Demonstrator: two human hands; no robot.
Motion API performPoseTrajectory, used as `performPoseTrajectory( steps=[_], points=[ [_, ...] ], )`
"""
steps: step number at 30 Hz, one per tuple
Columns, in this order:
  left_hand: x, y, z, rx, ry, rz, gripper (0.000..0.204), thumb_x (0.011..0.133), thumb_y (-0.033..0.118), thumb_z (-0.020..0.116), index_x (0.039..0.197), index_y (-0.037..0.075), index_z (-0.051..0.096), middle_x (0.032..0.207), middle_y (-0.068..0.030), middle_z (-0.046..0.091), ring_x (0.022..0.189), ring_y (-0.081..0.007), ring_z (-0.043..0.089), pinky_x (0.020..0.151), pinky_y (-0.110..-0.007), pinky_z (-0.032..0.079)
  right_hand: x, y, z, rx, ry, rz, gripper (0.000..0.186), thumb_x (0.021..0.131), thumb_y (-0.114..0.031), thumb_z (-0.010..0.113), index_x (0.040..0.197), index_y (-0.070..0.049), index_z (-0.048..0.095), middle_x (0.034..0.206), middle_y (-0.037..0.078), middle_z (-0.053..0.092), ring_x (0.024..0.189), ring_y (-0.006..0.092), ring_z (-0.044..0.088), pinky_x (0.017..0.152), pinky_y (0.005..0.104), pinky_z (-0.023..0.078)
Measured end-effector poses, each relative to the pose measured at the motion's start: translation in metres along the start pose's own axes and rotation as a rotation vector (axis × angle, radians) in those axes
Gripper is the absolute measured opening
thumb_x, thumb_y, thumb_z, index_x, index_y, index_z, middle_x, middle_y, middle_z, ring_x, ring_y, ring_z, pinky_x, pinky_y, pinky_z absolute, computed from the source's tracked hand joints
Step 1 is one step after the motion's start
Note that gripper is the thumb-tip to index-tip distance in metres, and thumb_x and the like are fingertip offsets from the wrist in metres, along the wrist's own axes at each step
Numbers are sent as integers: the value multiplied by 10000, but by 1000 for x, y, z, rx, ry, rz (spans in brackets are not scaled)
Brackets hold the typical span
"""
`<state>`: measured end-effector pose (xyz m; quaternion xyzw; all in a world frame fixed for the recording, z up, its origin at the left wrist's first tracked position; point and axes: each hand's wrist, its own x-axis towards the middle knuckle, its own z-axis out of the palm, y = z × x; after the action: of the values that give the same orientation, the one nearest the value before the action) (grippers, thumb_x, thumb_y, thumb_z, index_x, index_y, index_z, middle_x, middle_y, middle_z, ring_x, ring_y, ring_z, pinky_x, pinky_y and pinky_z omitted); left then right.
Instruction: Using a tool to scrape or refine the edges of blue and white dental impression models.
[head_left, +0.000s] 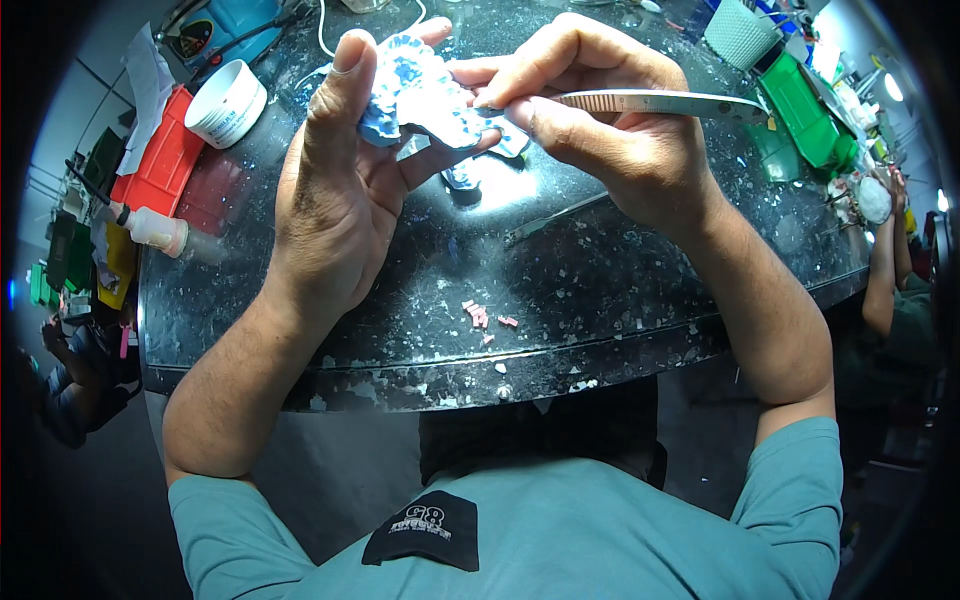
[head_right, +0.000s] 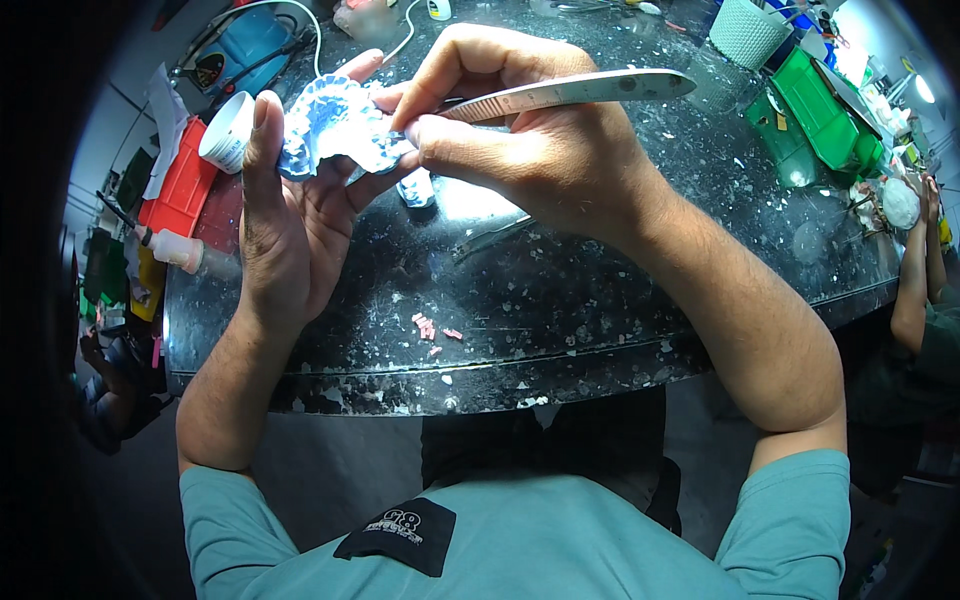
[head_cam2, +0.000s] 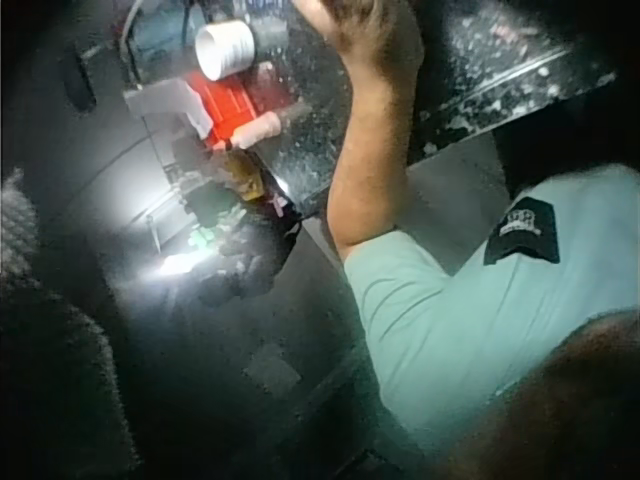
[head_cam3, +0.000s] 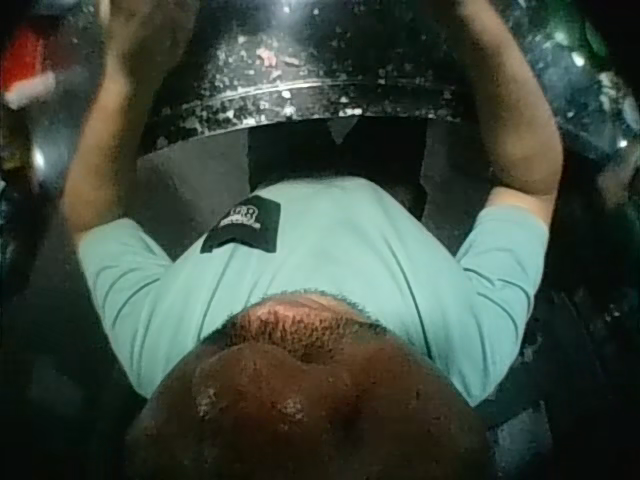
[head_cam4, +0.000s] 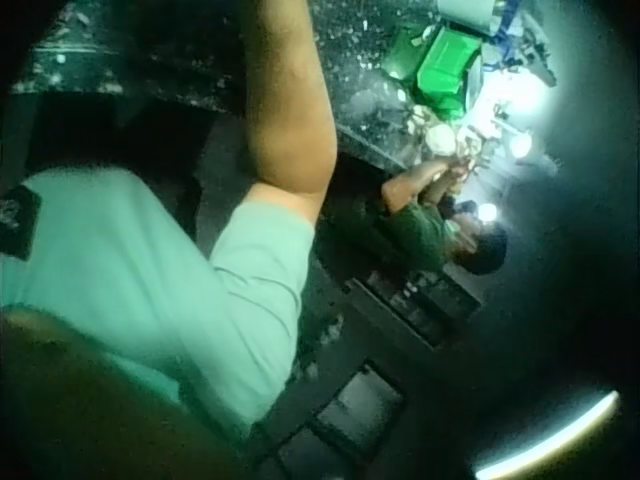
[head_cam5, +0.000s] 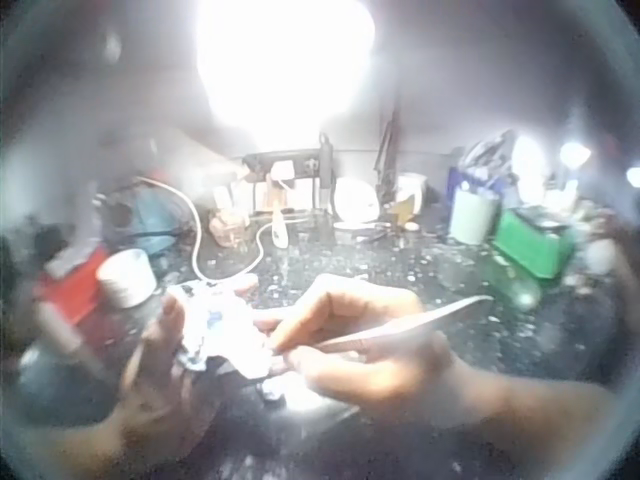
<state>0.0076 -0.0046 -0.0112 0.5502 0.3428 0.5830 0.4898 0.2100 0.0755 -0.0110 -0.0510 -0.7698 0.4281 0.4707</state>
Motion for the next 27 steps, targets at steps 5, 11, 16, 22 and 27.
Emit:
performPoseTrajectory(
  steps=[5, 11, 16, 22, 27],
  points=[
    [-1, -2, 2, -66, 39, -8, 842, 1014, 626, 374, 1481, -71, 313, 1413, -227, 518, 1178, -235, 643, 1022, -479, 550, 0, 0, 0, -49, -19, -30, 167, 841, -55, 766, 959, 33, 686, 960, 183, 723, 1002, 258, 725, 883, 368, 605],
    [0, -3, 0, -167, 51, -11, 772, 1042, 580, 321, 1485, -52, 324, 1464, -235, 472, 1213, -275, 623, 1033, -488, 539, 0, -2, 0, -103, -29, -62, 146, 865, -42, 734, 974, 40, 681, 992, 183, 716, 957, 238, 727, 863, 352, 609],
    [1, 6, -1, -301, 47, -125, 705, 1049, 503, 292, 1478, -54, 348, 1471, -224, 473, 1248, -288, 594, 1040, -506, 528, -2, -3, 3, 76, -2, 3, 139, 893, -19, 676, 1011, 54, 665, 997, 190, 711, 930, 219, 727, 819, 320, 612],
    [2, 7, 0, -381, -31, -104, 708, 1047, 485, 259, 1491, -62, 327, 1465, -232, 473, 1218, -295, 612, 1028, -493, 536, -1, -12, -2, -20, -105, -26, 177, 894, -12, 616, 1059, 50, 641, 1014, 190, 698, 1121, 312, 679, 1032, 479, 524],
    [4, 5, -4, -342, -77, -126, 728, 1048, 512, 246, 1494, -57, 328, 1428, -228, 510, 1199, -285, 623, 1007, -469, 550, 0, -3, 5, 71, -72, -114, 138, 878, -10, 677, 1001, 52, 658, 1015, 173, 709, 1024, 220, 707, 870, 326, 594]
  ],
)
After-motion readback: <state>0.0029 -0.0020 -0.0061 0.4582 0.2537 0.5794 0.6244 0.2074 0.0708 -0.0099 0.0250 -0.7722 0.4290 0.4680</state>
